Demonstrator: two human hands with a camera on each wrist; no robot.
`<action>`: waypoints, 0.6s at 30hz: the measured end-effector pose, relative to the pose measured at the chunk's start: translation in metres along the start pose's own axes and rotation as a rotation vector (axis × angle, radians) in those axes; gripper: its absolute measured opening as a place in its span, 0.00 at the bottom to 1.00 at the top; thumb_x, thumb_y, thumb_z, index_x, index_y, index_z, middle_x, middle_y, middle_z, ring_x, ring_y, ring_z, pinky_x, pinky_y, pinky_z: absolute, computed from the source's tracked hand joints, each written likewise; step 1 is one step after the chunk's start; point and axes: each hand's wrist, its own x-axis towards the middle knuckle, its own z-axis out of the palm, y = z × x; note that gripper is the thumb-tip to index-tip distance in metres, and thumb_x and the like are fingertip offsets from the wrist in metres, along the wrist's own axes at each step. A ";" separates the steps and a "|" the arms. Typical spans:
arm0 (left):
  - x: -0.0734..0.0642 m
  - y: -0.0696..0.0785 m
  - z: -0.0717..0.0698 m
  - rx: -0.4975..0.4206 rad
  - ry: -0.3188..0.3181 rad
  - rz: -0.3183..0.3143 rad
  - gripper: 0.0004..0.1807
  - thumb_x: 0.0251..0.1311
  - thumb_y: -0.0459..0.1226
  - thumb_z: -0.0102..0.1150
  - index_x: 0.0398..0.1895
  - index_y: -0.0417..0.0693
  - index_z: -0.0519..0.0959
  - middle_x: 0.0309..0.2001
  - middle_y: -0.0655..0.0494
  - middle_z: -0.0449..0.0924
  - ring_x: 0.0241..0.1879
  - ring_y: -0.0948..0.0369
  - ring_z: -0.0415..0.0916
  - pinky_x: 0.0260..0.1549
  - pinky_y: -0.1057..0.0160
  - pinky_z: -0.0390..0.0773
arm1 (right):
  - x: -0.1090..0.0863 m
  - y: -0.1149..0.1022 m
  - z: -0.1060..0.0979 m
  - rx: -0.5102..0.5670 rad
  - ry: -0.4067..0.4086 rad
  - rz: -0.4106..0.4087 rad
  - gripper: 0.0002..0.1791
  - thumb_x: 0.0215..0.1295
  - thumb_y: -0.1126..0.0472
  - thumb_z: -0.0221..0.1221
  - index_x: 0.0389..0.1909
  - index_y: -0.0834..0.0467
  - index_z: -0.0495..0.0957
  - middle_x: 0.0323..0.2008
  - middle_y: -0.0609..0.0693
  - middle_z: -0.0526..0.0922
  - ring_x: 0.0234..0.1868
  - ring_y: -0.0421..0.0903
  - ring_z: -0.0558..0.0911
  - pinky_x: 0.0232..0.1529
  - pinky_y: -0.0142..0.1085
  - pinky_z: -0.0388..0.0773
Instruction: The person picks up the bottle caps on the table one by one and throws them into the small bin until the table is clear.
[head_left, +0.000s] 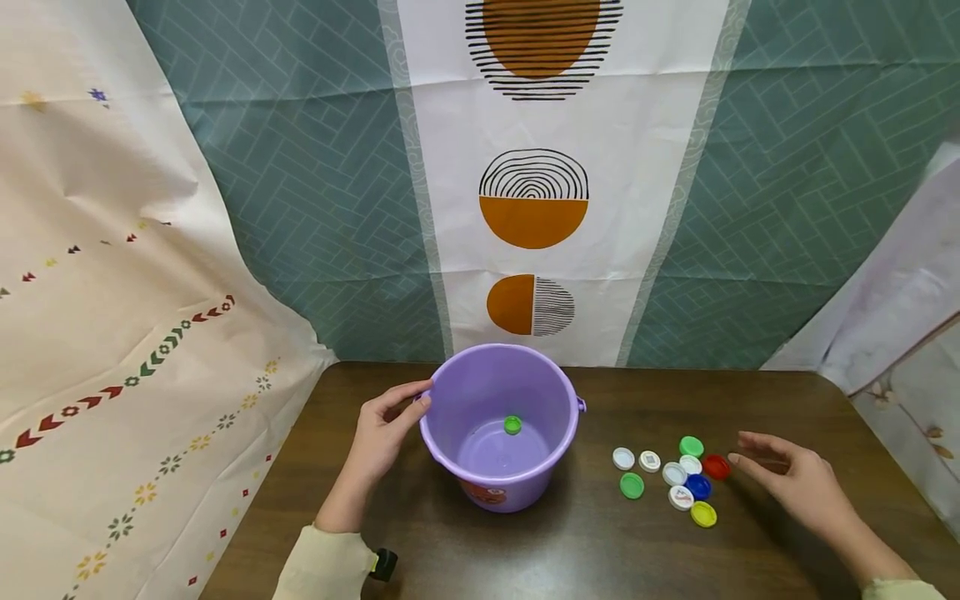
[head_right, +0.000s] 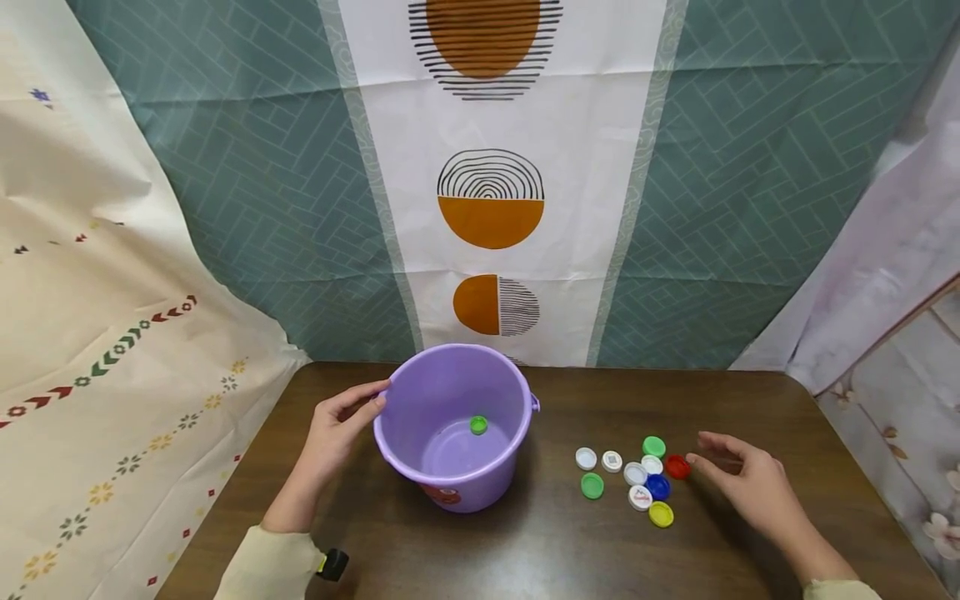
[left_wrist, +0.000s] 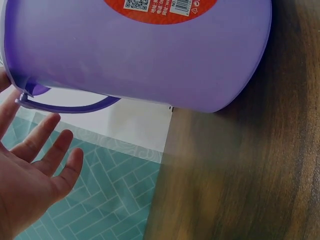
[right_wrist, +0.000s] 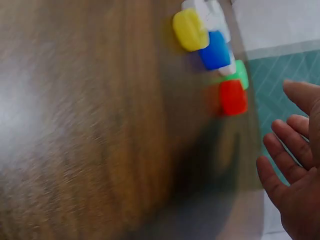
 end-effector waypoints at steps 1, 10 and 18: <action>0.000 0.001 0.000 0.003 0.000 0.001 0.17 0.59 0.36 0.60 0.52 0.42 0.79 0.53 0.46 0.79 0.53 0.52 0.77 0.46 0.70 0.79 | 0.000 0.003 0.002 -0.013 -0.017 0.009 0.32 0.57 0.40 0.60 0.57 0.56 0.74 0.51 0.59 0.81 0.37 0.24 0.78 0.31 0.24 0.77; -0.004 0.026 0.003 0.006 -0.012 -0.033 0.18 0.59 0.33 0.60 0.52 0.33 0.77 0.53 0.38 0.77 0.53 0.43 0.74 0.44 0.70 0.79 | 0.000 0.015 0.017 -0.145 -0.143 -0.007 0.49 0.46 0.30 0.62 0.60 0.63 0.70 0.57 0.66 0.74 0.58 0.69 0.69 0.48 0.64 0.68; -0.004 0.021 0.002 -0.003 -0.016 -0.037 0.18 0.60 0.34 0.59 0.52 0.35 0.77 0.54 0.41 0.78 0.53 0.48 0.76 0.44 0.69 0.79 | 0.001 0.020 0.023 -0.186 -0.110 -0.058 0.47 0.42 0.30 0.64 0.55 0.63 0.75 0.54 0.67 0.75 0.55 0.67 0.70 0.48 0.64 0.66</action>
